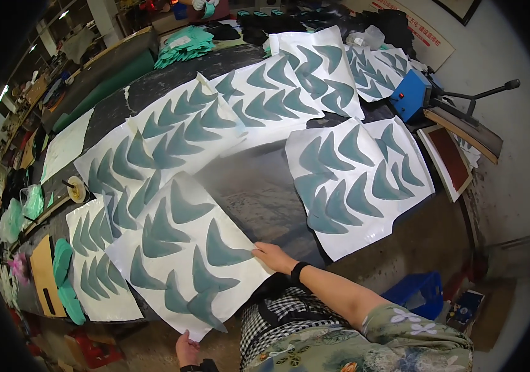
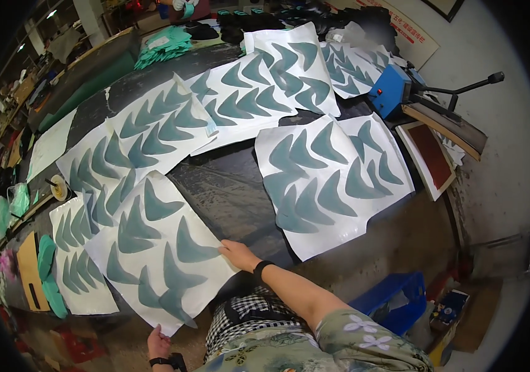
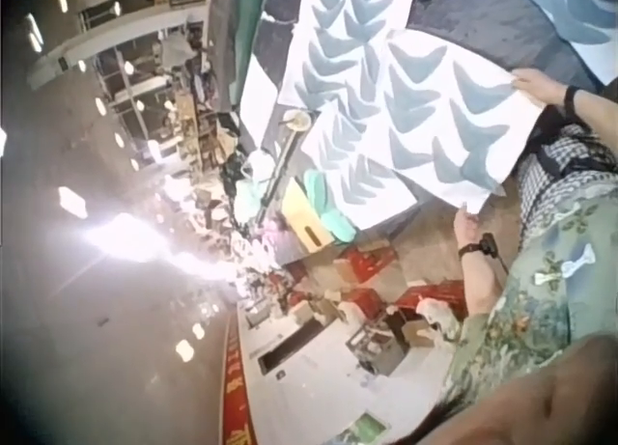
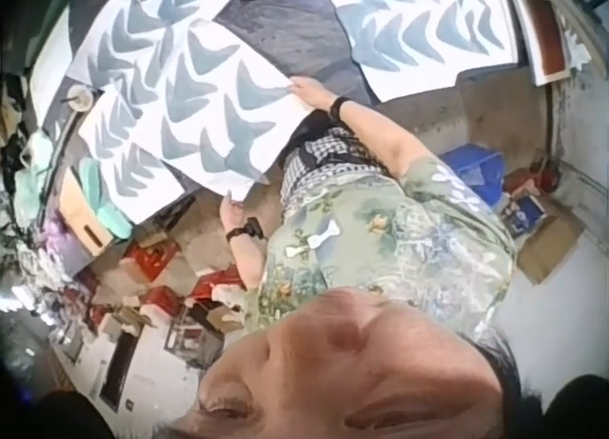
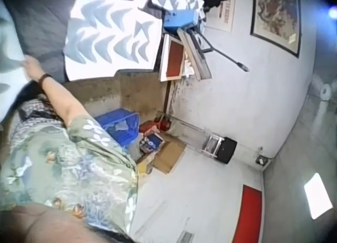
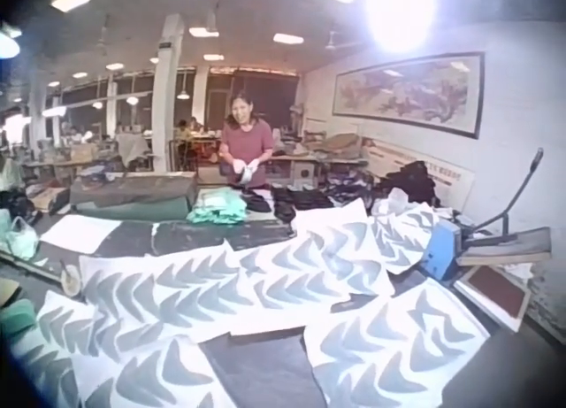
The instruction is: The recorder picks up bundles of green shoe components from a box and arranges them on a long workbench in a manufacturing facility.
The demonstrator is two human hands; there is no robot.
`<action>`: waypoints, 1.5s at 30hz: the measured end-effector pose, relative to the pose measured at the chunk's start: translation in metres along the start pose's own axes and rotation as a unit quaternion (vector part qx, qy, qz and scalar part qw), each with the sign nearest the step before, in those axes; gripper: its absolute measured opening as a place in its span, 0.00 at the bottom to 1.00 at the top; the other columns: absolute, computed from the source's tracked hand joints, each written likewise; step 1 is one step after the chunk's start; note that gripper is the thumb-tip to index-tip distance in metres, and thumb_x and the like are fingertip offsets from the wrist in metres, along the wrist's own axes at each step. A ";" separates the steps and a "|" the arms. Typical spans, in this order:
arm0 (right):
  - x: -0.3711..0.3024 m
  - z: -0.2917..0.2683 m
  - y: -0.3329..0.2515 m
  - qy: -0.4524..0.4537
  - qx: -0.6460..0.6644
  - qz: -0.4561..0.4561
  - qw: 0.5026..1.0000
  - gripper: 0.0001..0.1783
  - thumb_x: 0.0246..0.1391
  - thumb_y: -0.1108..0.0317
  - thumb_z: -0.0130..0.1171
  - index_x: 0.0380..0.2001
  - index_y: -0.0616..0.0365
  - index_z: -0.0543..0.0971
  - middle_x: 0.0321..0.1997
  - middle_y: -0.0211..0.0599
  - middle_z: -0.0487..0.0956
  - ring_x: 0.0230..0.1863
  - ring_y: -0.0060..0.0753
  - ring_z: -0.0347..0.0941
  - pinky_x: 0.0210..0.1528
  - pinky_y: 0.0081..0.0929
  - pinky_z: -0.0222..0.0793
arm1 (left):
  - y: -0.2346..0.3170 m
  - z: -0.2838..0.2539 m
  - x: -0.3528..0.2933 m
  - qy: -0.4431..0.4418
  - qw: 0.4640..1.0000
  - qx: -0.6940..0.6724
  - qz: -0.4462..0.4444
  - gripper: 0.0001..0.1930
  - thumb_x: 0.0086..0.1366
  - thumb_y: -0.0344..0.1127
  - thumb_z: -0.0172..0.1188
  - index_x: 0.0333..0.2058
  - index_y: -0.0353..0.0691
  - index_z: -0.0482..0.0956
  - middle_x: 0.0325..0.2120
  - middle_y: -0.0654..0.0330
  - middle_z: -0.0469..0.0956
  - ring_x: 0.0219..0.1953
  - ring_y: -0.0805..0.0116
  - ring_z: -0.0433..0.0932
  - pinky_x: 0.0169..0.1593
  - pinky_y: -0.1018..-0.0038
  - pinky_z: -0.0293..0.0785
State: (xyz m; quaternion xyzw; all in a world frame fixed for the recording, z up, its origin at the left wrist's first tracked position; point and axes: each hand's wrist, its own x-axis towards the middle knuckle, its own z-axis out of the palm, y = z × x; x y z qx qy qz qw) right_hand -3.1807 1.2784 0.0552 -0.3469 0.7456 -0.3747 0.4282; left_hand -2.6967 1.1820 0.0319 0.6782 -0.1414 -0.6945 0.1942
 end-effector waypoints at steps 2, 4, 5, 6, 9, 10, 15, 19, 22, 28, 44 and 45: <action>-0.008 -0.010 -0.007 0.013 0.029 -0.016 0.999 0.15 0.64 0.58 0.49 0.40 0.60 0.73 0.38 0.53 0.76 0.41 0.57 0.73 0.43 0.39 0.67 | -0.010 0.003 0.002 0.007 0.995 0.100 0.009 0.07 0.66 0.38 0.58 0.38 0.45 0.72 0.24 0.66 0.73 0.25 0.73 0.73 0.27 0.78 0.71; -0.018 -0.029 -0.003 0.032 0.030 -0.032 0.999 0.14 0.64 0.59 0.50 0.41 0.60 0.73 0.37 0.53 0.77 0.39 0.57 0.73 0.42 0.39 0.68 | -0.015 0.045 -0.023 0.011 0.993 0.115 0.038 0.06 0.66 0.37 0.58 0.38 0.45 0.72 0.24 0.65 0.73 0.24 0.73 0.73 0.27 0.79 0.71; -0.021 -0.035 -0.004 0.039 0.036 -0.056 0.997 0.14 0.64 0.60 0.50 0.43 0.59 0.74 0.36 0.53 0.77 0.38 0.57 0.73 0.41 0.38 0.68 | -0.015 0.063 -0.046 0.028 0.989 0.123 0.075 0.05 0.67 0.35 0.57 0.38 0.45 0.72 0.25 0.65 0.73 0.24 0.73 0.73 0.27 0.79 0.72; -0.023 -0.043 -0.005 0.050 0.026 -0.076 0.996 0.13 0.64 0.61 0.51 0.45 0.58 0.74 0.37 0.53 0.77 0.38 0.58 0.74 0.40 0.39 0.69 | -0.017 0.073 -0.056 0.013 0.988 0.110 0.108 0.04 0.67 0.31 0.56 0.39 0.43 0.72 0.26 0.64 0.74 0.25 0.73 0.74 0.29 0.78 0.73; -0.031 -0.059 0.000 0.073 0.018 -0.091 0.993 0.13 0.65 0.66 0.51 0.48 0.60 0.75 0.37 0.45 0.78 0.38 0.38 0.74 0.44 0.27 0.69 | -0.029 0.092 -0.081 0.026 0.972 0.121 0.198 0.05 0.66 0.28 0.56 0.40 0.41 0.72 0.27 0.63 0.75 0.28 0.73 0.76 0.29 0.78 0.74; -0.029 -0.065 0.005 0.083 0.038 -0.094 0.991 0.12 0.65 0.67 0.52 0.48 0.61 0.75 0.37 0.43 0.79 0.38 0.35 0.74 0.44 0.25 0.69 | -0.034 0.093 -0.082 0.020 0.968 0.127 0.216 0.04 0.66 0.27 0.55 0.39 0.38 0.72 0.29 0.63 0.76 0.29 0.73 0.77 0.32 0.77 0.75; -0.026 -0.104 0.027 0.144 0.069 -0.097 0.982 0.11 0.64 0.70 0.52 0.46 0.63 0.76 0.35 0.36 0.78 0.38 0.24 0.71 0.44 0.20 0.67 | -0.024 0.154 -0.122 -0.008 0.943 0.131 0.306 0.04 0.65 0.26 0.56 0.38 0.35 0.74 0.31 0.62 0.77 0.31 0.74 0.77 0.37 0.78 0.74; -0.021 -0.140 0.035 0.192 0.064 -0.090 0.975 0.11 0.64 0.70 0.52 0.46 0.62 0.77 0.35 0.33 0.78 0.37 0.21 0.70 0.42 0.20 0.67 | -0.015 0.183 -0.117 -0.059 0.911 0.195 0.359 0.04 0.63 0.24 0.59 0.36 0.33 0.75 0.33 0.62 0.77 0.32 0.75 0.76 0.39 0.78 0.73; -0.016 -0.163 0.054 0.236 0.079 -0.064 0.966 0.11 0.64 0.70 0.51 0.45 0.63 0.77 0.36 0.29 0.78 0.40 0.21 0.69 0.44 0.20 0.66 | 0.005 0.235 -0.132 -0.063 0.874 0.236 0.421 0.04 0.59 0.22 0.63 0.31 0.30 0.76 0.25 0.65 0.67 0.26 0.76 0.71 0.32 0.81 0.68; -0.003 -0.211 0.092 0.333 0.098 -0.054 0.936 0.14 0.66 0.66 0.49 0.48 0.64 0.76 0.39 0.25 0.77 0.39 0.17 0.68 0.44 0.19 0.65 | 0.044 0.300 -0.116 -0.170 0.876 0.226 0.389 0.11 0.64 0.26 0.60 0.45 0.30 0.77 0.32 0.61 0.74 0.37 0.74 0.77 0.43 0.78 0.73; -0.016 -0.161 0.015 0.419 0.188 -0.013 0.888 0.14 0.61 0.70 0.53 0.49 0.60 0.75 0.37 0.25 0.73 0.32 0.15 0.65 0.35 0.16 0.62 | 0.082 0.021 0.017 0.234 0.932 -0.222 0.166 0.26 0.63 0.44 0.63 0.57 0.49 0.64 0.44 0.60 0.70 0.42 0.65 0.71 0.43 0.68 0.75; -0.012 -0.139 0.001 0.411 0.180 0.003 0.894 0.12 0.60 0.71 0.53 0.47 0.59 0.76 0.36 0.24 0.74 0.31 0.14 0.65 0.34 0.15 0.62 | 0.091 0.005 0.022 0.227 0.929 -0.234 0.174 0.26 0.64 0.45 0.62 0.57 0.46 0.64 0.45 0.58 0.70 0.43 0.63 0.72 0.45 0.67 0.76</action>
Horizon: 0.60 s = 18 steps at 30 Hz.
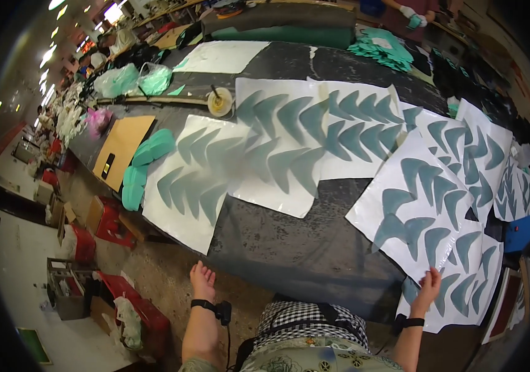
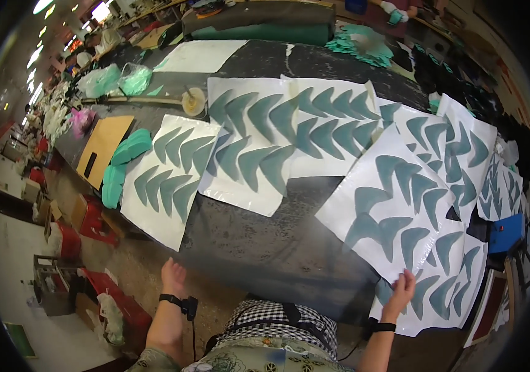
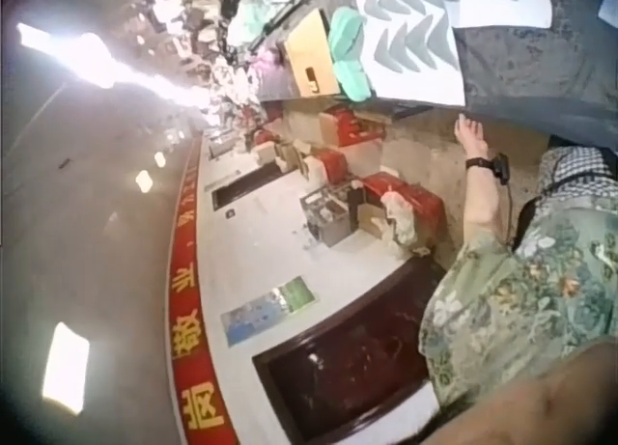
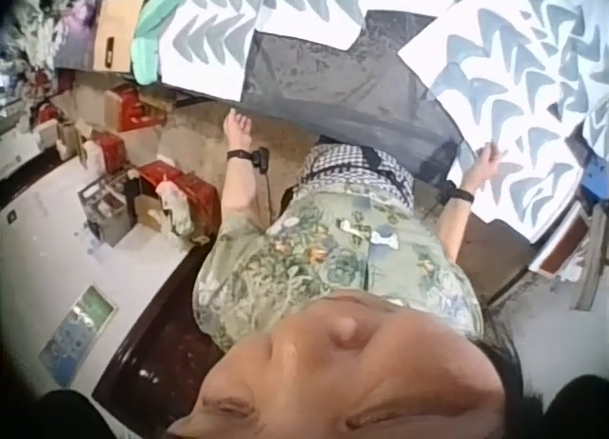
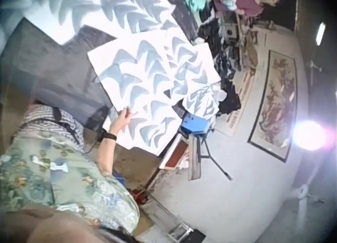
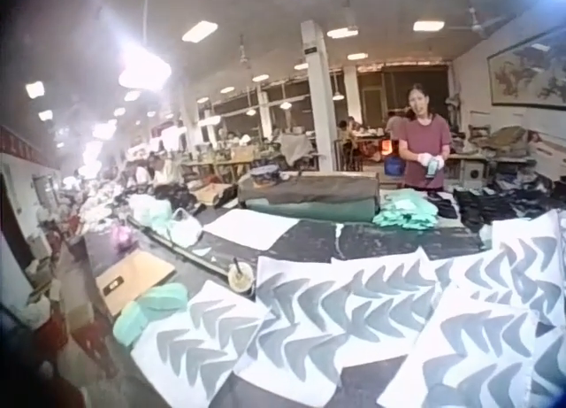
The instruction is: The recorder picks up bundles of green shoe components from a box and arranges them on a long workbench in a manufacturing facility.
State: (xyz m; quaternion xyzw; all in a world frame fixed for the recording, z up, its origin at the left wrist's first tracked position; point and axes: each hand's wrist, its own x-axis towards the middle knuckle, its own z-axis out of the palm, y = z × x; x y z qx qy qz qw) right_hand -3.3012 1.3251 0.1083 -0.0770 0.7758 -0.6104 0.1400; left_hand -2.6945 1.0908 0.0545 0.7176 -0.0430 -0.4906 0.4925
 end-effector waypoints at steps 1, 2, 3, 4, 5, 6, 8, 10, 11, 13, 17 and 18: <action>-0.012 0.021 0.000 -0.052 0.005 -0.002 0.999 0.11 0.59 0.71 0.54 0.44 0.59 0.77 0.36 0.24 0.75 0.31 0.15 0.65 0.34 0.15 0.63 | 0.007 -0.005 0.013 -0.006 1.000 -0.016 0.003 0.27 0.65 0.45 0.60 0.57 0.42 0.64 0.46 0.55 0.70 0.44 0.61 0.72 0.47 0.67 0.76; -0.031 0.047 -0.011 -0.103 0.001 0.002 0.995 0.09 0.58 0.72 0.55 0.42 0.59 0.77 0.35 0.23 0.74 0.30 0.15 0.65 0.33 0.16 0.63 | 0.013 -0.006 0.021 -0.001 1.000 -0.017 -0.002 0.27 0.65 0.45 0.60 0.57 0.42 0.64 0.46 0.55 0.70 0.44 0.61 0.72 0.47 0.67 0.76; -0.046 0.067 -0.011 -0.153 -0.036 -0.022 0.987 0.08 0.59 0.72 0.55 0.41 0.59 0.77 0.35 0.23 0.73 0.30 0.15 0.65 0.34 0.16 0.64 | 0.021 -0.002 0.029 -0.034 0.998 -0.026 -0.040 0.27 0.66 0.44 0.59 0.57 0.38 0.63 0.46 0.53 0.70 0.45 0.59 0.72 0.49 0.66 0.76; -0.060 0.088 -0.012 -0.206 -0.018 -0.013 0.978 0.08 0.59 0.74 0.55 0.41 0.59 0.77 0.35 0.24 0.74 0.32 0.14 0.66 0.36 0.15 0.64 | 0.028 0.004 0.035 -0.068 0.994 -0.035 -0.078 0.27 0.67 0.44 0.58 0.57 0.34 0.62 0.47 0.50 0.69 0.46 0.57 0.72 0.51 0.65 0.77; -0.077 0.111 -0.015 -0.234 -0.039 -0.030 0.971 0.07 0.60 0.74 0.54 0.41 0.60 0.77 0.30 0.23 0.73 0.30 0.15 0.66 0.33 0.15 0.63 | 0.033 0.011 0.040 -0.076 0.992 -0.050 -0.092 0.26 0.68 0.42 0.57 0.56 0.30 0.63 0.49 0.45 0.68 0.48 0.53 0.72 0.55 0.62 0.75; -0.093 0.131 -0.016 -0.290 -0.025 -0.041 0.956 0.07 0.59 0.75 0.54 0.40 0.60 0.77 0.30 0.23 0.73 0.30 0.14 0.67 0.33 0.15 0.64 | 0.037 0.013 0.047 -0.074 0.991 -0.051 -0.095 0.26 0.68 0.42 0.57 0.56 0.30 0.63 0.49 0.45 0.68 0.48 0.53 0.72 0.55 0.62 0.75; -0.118 0.157 -0.011 -0.360 -0.073 -0.061 0.928 0.06 0.59 0.75 0.57 0.40 0.59 0.77 0.32 0.23 0.75 0.32 0.13 0.68 0.35 0.15 0.65 | 0.043 0.022 0.057 -0.115 0.981 -0.110 -0.110 0.24 0.68 0.41 0.57 0.55 0.31 0.65 0.52 0.44 0.67 0.49 0.53 0.72 0.56 0.62 0.74; -0.151 0.185 -0.026 -0.420 -0.059 -0.016 0.906 0.07 0.59 0.75 0.57 0.41 0.60 0.77 0.33 0.23 0.75 0.33 0.14 0.69 0.37 0.15 0.66 | 0.049 0.025 0.065 -0.102 0.981 -0.118 -0.110 0.21 0.68 0.40 0.56 0.54 0.32 0.67 0.50 0.46 0.69 0.49 0.55 0.72 0.56 0.64 0.73; -0.162 0.193 -0.029 -0.419 -0.061 -0.016 0.906 0.07 0.59 0.75 0.57 0.41 0.60 0.77 0.33 0.23 0.75 0.33 0.14 0.69 0.37 0.15 0.66 | 0.051 0.025 0.070 -0.123 0.978 -0.129 -0.105 0.19 0.68 0.38 0.56 0.53 0.34 0.68 0.48 0.49 0.71 0.47 0.57 0.74 0.52 0.65 0.75; -0.179 0.206 -0.033 -0.486 -0.089 -0.009 0.869 0.08 0.58 0.75 0.58 0.40 0.61 0.79 0.35 0.25 0.76 0.35 0.16 0.70 0.39 0.17 0.66 | 0.056 0.023 0.079 -0.142 0.975 -0.140 -0.100 0.17 0.69 0.36 0.56 0.52 0.35 0.68 0.45 0.53 0.73 0.45 0.60 0.75 0.49 0.67 0.76; -0.199 0.222 -0.037 -0.517 -0.072 0.081 0.849 0.08 0.60 0.71 0.58 0.42 0.60 0.79 0.36 0.25 0.77 0.36 0.15 0.70 0.40 0.17 0.67 | 0.057 0.036 0.059 -0.211 0.970 -0.091 -0.085 0.13 0.68 0.30 0.55 0.50 0.39 0.69 0.41 0.58 0.76 0.38 0.64 0.77 0.39 0.70 0.77; -0.202 0.228 -0.040 -0.516 -0.073 0.080 0.850 0.08 0.60 0.71 0.58 0.42 0.60 0.79 0.36 0.25 0.77 0.36 0.15 0.70 0.40 0.17 0.67 | 0.057 0.040 0.046 -0.241 0.965 -0.070 -0.080 0.13 0.67 0.28 0.55 0.50 0.40 0.69 0.40 0.58 0.76 0.36 0.65 0.77 0.37 0.71 0.77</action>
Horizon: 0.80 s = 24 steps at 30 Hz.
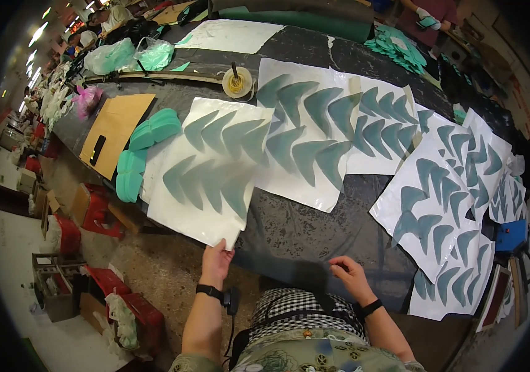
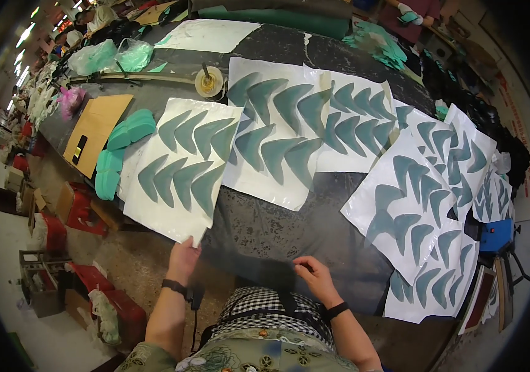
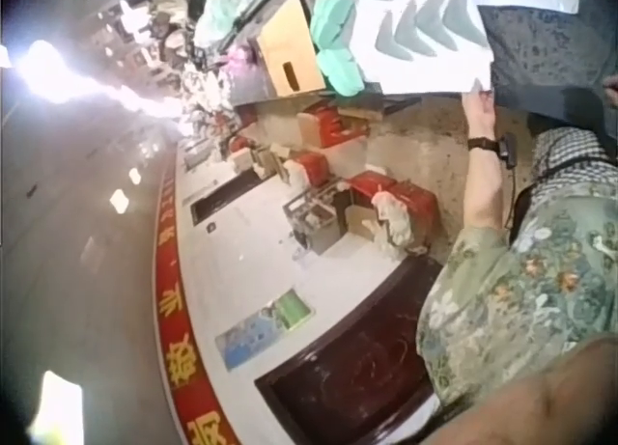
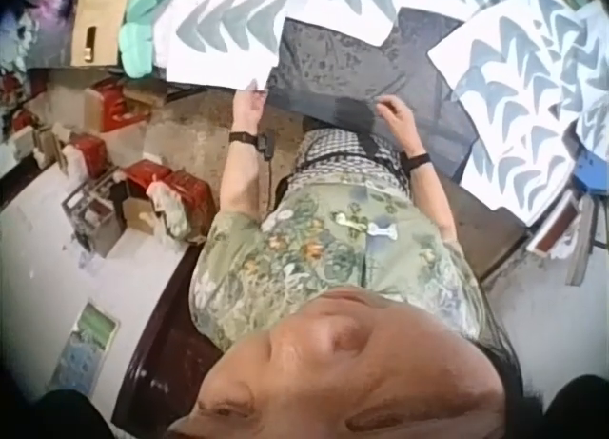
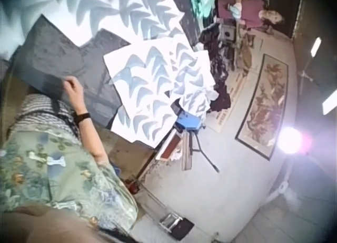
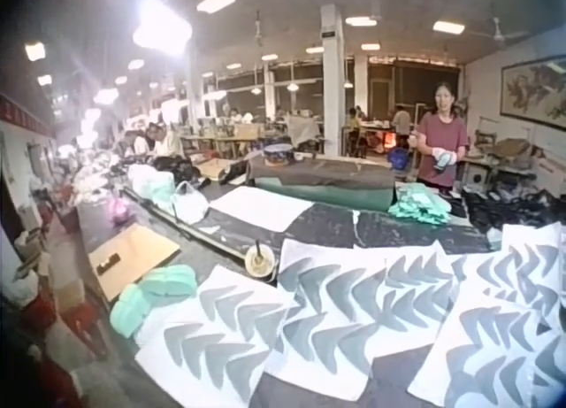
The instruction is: The recorder picks up bundles of green shoe components from a box and arranges them on a long workbench in a manufacturing facility.
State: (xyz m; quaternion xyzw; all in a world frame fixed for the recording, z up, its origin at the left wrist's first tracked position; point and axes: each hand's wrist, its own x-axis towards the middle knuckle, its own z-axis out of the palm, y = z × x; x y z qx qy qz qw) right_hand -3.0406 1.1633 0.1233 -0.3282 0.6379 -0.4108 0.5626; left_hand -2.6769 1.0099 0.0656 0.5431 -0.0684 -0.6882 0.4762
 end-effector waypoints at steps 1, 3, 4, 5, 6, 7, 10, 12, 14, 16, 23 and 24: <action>0.004 0.006 -0.004 -0.035 0.015 0.020 0.999 0.11 0.60 0.69 0.59 0.45 0.59 0.78 0.38 0.27 0.77 0.38 0.16 0.71 0.41 0.18 0.68 | -0.008 0.001 -0.008 -0.009 0.999 0.027 -0.021 0.14 0.67 0.27 0.55 0.51 0.40 0.68 0.41 0.58 0.76 0.36 0.66 0.78 0.35 0.71 0.77; 0.010 0.015 -0.011 -0.057 0.030 0.044 0.997 0.14 0.61 0.67 0.59 0.48 0.59 0.77 0.40 0.28 0.77 0.41 0.17 0.71 0.42 0.18 0.69 | -0.021 0.029 -0.041 -0.040 0.996 0.055 -0.065 0.13 0.66 0.28 0.56 0.49 0.38 0.71 0.38 0.59 0.78 0.33 0.68 0.78 0.35 0.72 0.78; 0.015 0.023 -0.014 -0.088 0.030 0.069 0.993 0.19 0.61 0.62 0.59 0.52 0.58 0.74 0.44 0.31 0.77 0.44 0.20 0.72 0.43 0.20 0.70 | -0.027 0.034 -0.053 -0.047 0.991 0.077 -0.097 0.12 0.66 0.28 0.57 0.48 0.37 0.72 0.36 0.59 0.79 0.33 0.68 0.79 0.36 0.72 0.78; 0.018 0.030 -0.018 -0.117 0.030 0.096 0.988 0.24 0.61 0.58 0.59 0.57 0.58 0.72 0.48 0.34 0.77 0.47 0.23 0.72 0.45 0.22 0.71 | -0.036 0.036 -0.063 -0.071 0.986 0.092 -0.119 0.12 0.65 0.28 0.58 0.47 0.37 0.74 0.36 0.59 0.79 0.33 0.68 0.79 0.37 0.72 0.78; 0.021 0.036 -0.022 -0.138 0.018 0.107 0.984 0.30 0.60 0.54 0.59 0.60 0.58 0.68 0.51 0.37 0.76 0.49 0.26 0.72 0.46 0.24 0.71 | -0.043 0.042 -0.073 -0.097 0.979 0.107 -0.144 0.11 0.64 0.28 0.59 0.46 0.36 0.75 0.35 0.59 0.80 0.33 0.68 0.79 0.38 0.72 0.78; 0.025 0.042 -0.027 -0.157 0.006 0.119 0.980 0.35 0.60 0.49 0.58 0.63 0.58 0.65 0.53 0.40 0.75 0.50 0.29 0.72 0.46 0.26 0.72 | -0.047 0.046 -0.083 -0.131 0.972 0.126 -0.149 0.13 0.63 0.28 0.60 0.47 0.36 0.75 0.35 0.59 0.80 0.35 0.67 0.80 0.40 0.71 0.78; 0.039 0.064 -0.034 -0.160 -0.015 0.156 0.975 0.41 0.59 0.45 0.57 0.67 0.58 0.59 0.51 0.43 0.77 0.51 0.31 0.74 0.44 0.27 0.74 | -0.058 0.044 -0.099 -0.168 0.953 0.166 -0.192 0.16 0.63 0.28 0.61 0.49 0.35 0.74 0.37 0.59 0.80 0.36 0.66 0.80 0.41 0.71 0.79; 0.054 0.074 -0.013 -0.142 -0.055 0.125 0.980 0.40 0.58 0.48 0.59 0.65 0.59 0.60 0.49 0.44 0.77 0.44 0.32 0.76 0.37 0.28 0.75 | -0.061 0.040 -0.105 -0.197 0.936 0.238 -0.169 0.17 0.62 0.27 0.61 0.50 0.34 0.73 0.38 0.58 0.79 0.37 0.66 0.80 0.41 0.71 0.79; 0.063 0.078 0.010 -0.121 -0.077 0.026 0.989 0.30 0.57 0.55 0.59 0.58 0.59 0.66 0.41 0.41 0.80 0.41 0.28 0.77 0.33 0.28 0.74 | -0.065 0.043 -0.112 -0.202 0.919 0.286 -0.181 0.18 0.61 0.26 0.61 0.50 0.33 0.72 0.39 0.57 0.79 0.38 0.66 0.80 0.40 0.73 0.79; 0.063 0.076 0.015 -0.081 -0.185 -0.001 0.979 0.23 0.54 0.67 0.55 0.52 0.61 0.67 0.39 0.50 0.79 0.40 0.38 0.76 0.41 0.34 0.72 | -0.078 0.035 -0.107 -0.212 0.888 0.362 -0.187 0.19 0.62 0.25 0.58 0.52 0.31 0.69 0.40 0.56 0.79 0.40 0.62 0.81 0.43 0.69 0.79; 0.040 0.002 0.030 -0.009 -0.050 0.007 0.999 0.18 0.55 0.73 0.48 0.50 0.63 0.71 0.41 0.49 0.77 0.43 0.37 0.74 0.49 0.30 0.68 | -0.094 0.030 -0.119 -0.260 0.896 0.211 -0.291 0.22 0.67 0.38 0.58 0.55 0.33 0.68 0.49 0.52 0.76 0.50 0.58 0.77 0.49 0.66 0.78; 0.033 -0.015 0.033 -0.007 -0.022 0.000 1.000 0.18 0.55 0.74 0.47 0.50 0.62 0.72 0.42 0.47 0.77 0.44 0.35 0.74 0.49 0.30 0.68 | -0.088 0.033 -0.127 -0.220 0.925 0.117 -0.285 0.23 0.68 0.40 0.56 0.57 0.34 0.67 0.51 0.51 0.75 0.52 0.58 0.75 0.52 0.63 0.75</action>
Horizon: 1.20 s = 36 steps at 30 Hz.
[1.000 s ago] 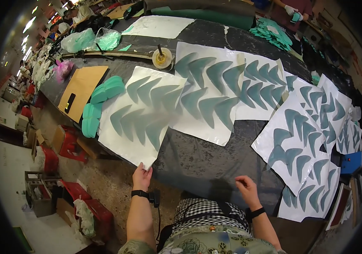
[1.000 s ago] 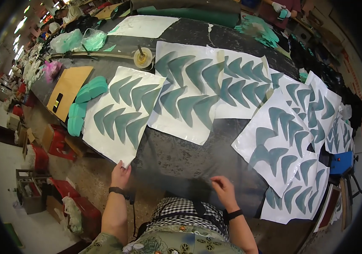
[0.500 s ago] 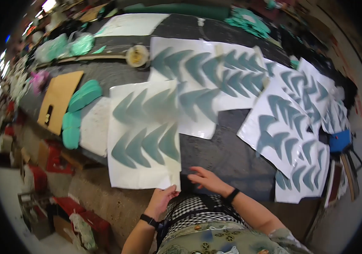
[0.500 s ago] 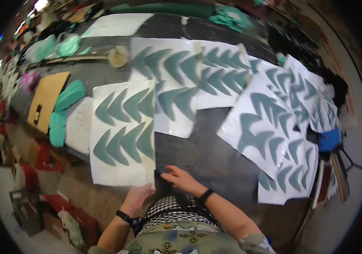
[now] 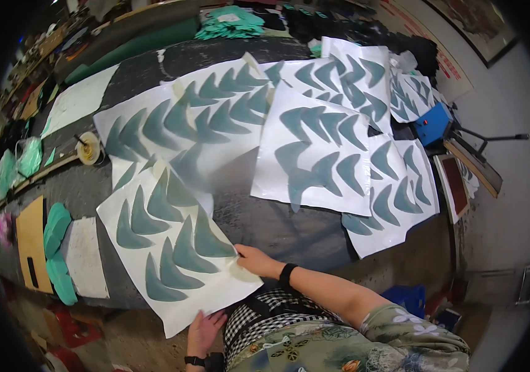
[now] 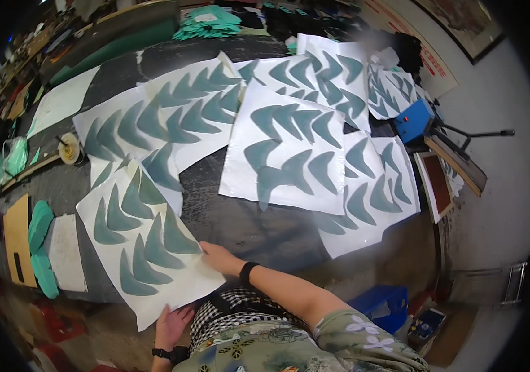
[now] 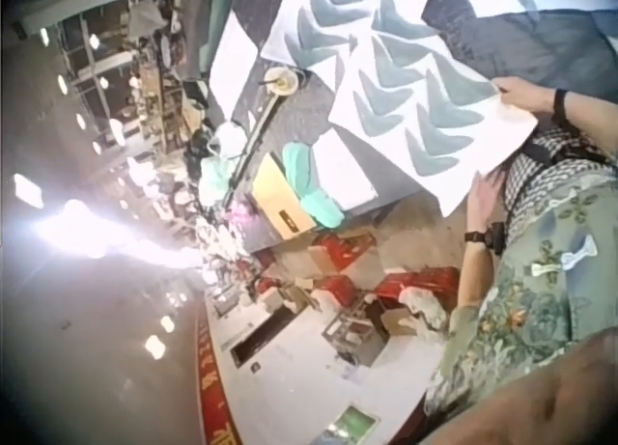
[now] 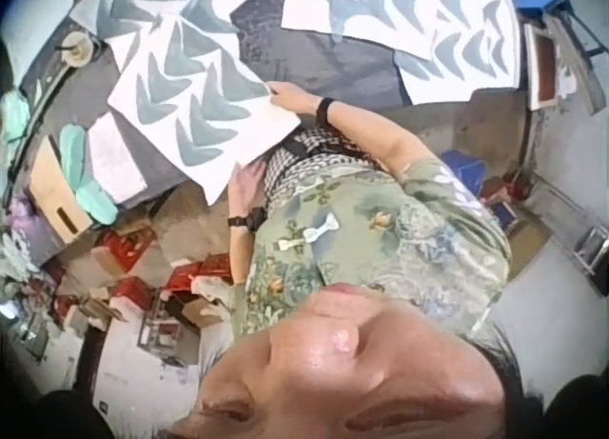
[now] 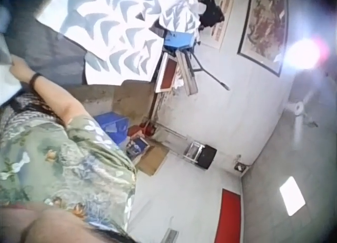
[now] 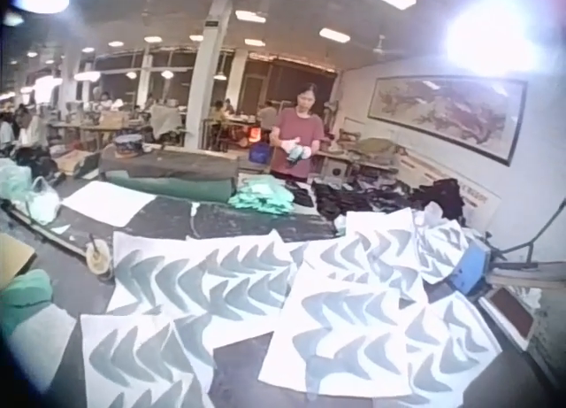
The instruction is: The recorder picks up bundles of green shoe components from a box and arranges them on a long workbench in a manufacturing facility.
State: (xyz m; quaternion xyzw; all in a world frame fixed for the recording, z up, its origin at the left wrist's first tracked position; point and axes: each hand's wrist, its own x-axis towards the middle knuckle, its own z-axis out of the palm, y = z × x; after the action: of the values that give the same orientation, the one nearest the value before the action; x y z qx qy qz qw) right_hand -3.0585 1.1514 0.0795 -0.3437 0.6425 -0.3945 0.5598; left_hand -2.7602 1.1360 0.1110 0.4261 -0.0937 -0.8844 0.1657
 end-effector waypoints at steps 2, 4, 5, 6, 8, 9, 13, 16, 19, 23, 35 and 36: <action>-0.017 -0.029 0.007 0.008 -0.042 -0.011 0.999 0.20 0.55 0.75 0.46 0.52 0.61 0.72 0.42 0.43 0.77 0.45 0.31 0.72 0.50 0.28 0.67 | -0.002 -0.006 -0.007 0.019 0.995 -0.098 0.030 0.24 0.69 0.42 0.54 0.58 0.35 0.66 0.54 0.51 0.73 0.55 0.57 0.74 0.55 0.61 0.73; -0.035 -0.060 0.020 0.034 -0.060 -0.009 0.998 0.19 0.55 0.75 0.47 0.51 0.60 0.72 0.42 0.42 0.77 0.45 0.29 0.72 0.50 0.27 0.67 | -0.002 -0.023 -0.004 0.098 0.981 -0.103 0.129 0.26 0.69 0.46 0.53 0.59 0.37 0.65 0.55 0.52 0.72 0.56 0.55 0.72 0.56 0.59 0.73; -0.044 -0.076 0.033 0.062 -0.072 -0.016 0.995 0.19 0.56 0.74 0.47 0.51 0.61 0.72 0.42 0.41 0.77 0.45 0.28 0.72 0.50 0.26 0.67 | -0.003 -0.023 -0.001 0.099 0.980 -0.113 0.131 0.24 0.68 0.40 0.55 0.59 0.38 0.64 0.55 0.53 0.72 0.57 0.55 0.72 0.56 0.58 0.73; -0.053 -0.088 0.048 0.085 -0.082 -0.025 0.993 0.18 0.56 0.74 0.47 0.51 0.61 0.73 0.42 0.40 0.77 0.45 0.27 0.71 0.50 0.26 0.67 | -0.005 -0.021 0.003 0.102 0.979 -0.112 0.137 0.24 0.68 0.40 0.55 0.59 0.38 0.64 0.55 0.53 0.72 0.57 0.55 0.72 0.56 0.58 0.73; -0.071 -0.110 0.074 0.140 -0.016 -0.042 0.989 0.17 0.58 0.74 0.46 0.50 0.61 0.73 0.43 0.34 0.77 0.44 0.24 0.70 0.48 0.24 0.67 | -0.008 -0.006 0.014 0.101 0.983 0.050 0.141 0.23 0.67 0.33 0.55 0.59 0.38 0.65 0.53 0.54 0.73 0.55 0.58 0.73 0.56 0.60 0.73; -0.081 -0.120 0.083 0.157 -0.008 -0.029 0.987 0.17 0.58 0.75 0.46 0.50 0.61 0.73 0.43 0.31 0.76 0.44 0.22 0.69 0.48 0.23 0.66 | -0.006 0.010 0.018 0.105 0.988 0.045 0.108 0.22 0.65 0.25 0.53 0.58 0.37 0.66 0.51 0.56 0.75 0.53 0.61 0.75 0.55 0.63 0.73; -0.117 -0.154 0.097 0.233 0.006 0.015 0.972 0.17 0.57 0.76 0.46 0.49 0.59 0.74 0.41 0.25 0.74 0.42 0.18 0.67 0.45 0.18 0.65 | -0.013 0.038 0.038 0.054 0.979 0.179 0.086 0.22 0.64 0.21 0.54 0.57 0.35 0.68 0.50 0.58 0.76 0.51 0.65 0.76 0.54 0.67 0.74; -0.153 -0.202 0.151 0.342 -0.076 0.035 0.936 0.20 0.56 0.73 0.48 0.52 0.63 0.72 0.44 0.46 0.77 0.47 0.39 0.72 0.53 0.32 0.66 | -0.018 0.067 0.063 -0.031 0.964 0.261 0.035 0.24 0.64 0.21 0.56 0.60 0.34 0.68 0.51 0.58 0.76 0.51 0.69 0.75 0.56 0.71 0.71; -0.176 -0.220 0.163 0.472 -0.177 0.046 0.862 0.22 0.54 0.75 0.51 0.54 0.64 0.70 0.42 0.40 0.75 0.44 0.33 0.69 0.50 0.28 0.65 | -0.016 0.087 0.076 -0.051 0.946 0.320 0.014 0.27 0.65 0.28 0.58 0.63 0.37 0.64 0.54 0.56 0.74 0.51 0.70 0.74 0.57 0.72 0.69; -0.166 -0.204 0.074 0.537 -0.336 -0.027 0.773 0.21 0.55 0.74 0.52 0.53 0.65 0.72 0.47 0.48 0.76 0.49 0.40 0.72 0.56 0.34 0.65 | 0.012 0.058 0.080 0.050 0.962 0.265 0.030 0.28 0.65 0.33 0.60 0.63 0.40 0.63 0.53 0.53 0.73 0.50 0.66 0.75 0.55 0.69 0.72; 0.084 -0.029 -0.037 0.142 0.231 0.157 0.950 0.31 0.57 0.60 0.62 0.60 0.58 0.64 0.45 0.35 0.76 0.45 0.27 0.74 0.43 0.28 0.75 | 0.190 -0.046 0.092 0.183 0.965 0.044 0.182 0.27 0.67 0.40 0.58 0.62 0.45 0.61 0.59 0.49 0.67 0.57 0.56 0.70 0.58 0.61 0.70; 0.101 -0.018 -0.037 0.149 0.230 0.159 0.949 0.31 0.57 0.60 0.62 0.60 0.58 0.64 0.45 0.35 0.76 0.45 0.27 0.74 0.43 0.28 0.75 | 0.199 -0.051 0.092 0.179 0.967 0.044 0.176 0.27 0.67 0.40 0.58 0.62 0.45 0.61 0.59 0.49 0.67 0.57 0.56 0.70 0.58 0.61 0.70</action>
State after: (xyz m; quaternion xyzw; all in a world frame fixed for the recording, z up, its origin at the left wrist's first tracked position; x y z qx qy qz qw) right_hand -3.0904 1.0474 0.0684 -0.0364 0.6566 -0.4840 0.5773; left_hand -2.7314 0.9161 0.0741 0.5607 -0.1747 -0.7458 0.3145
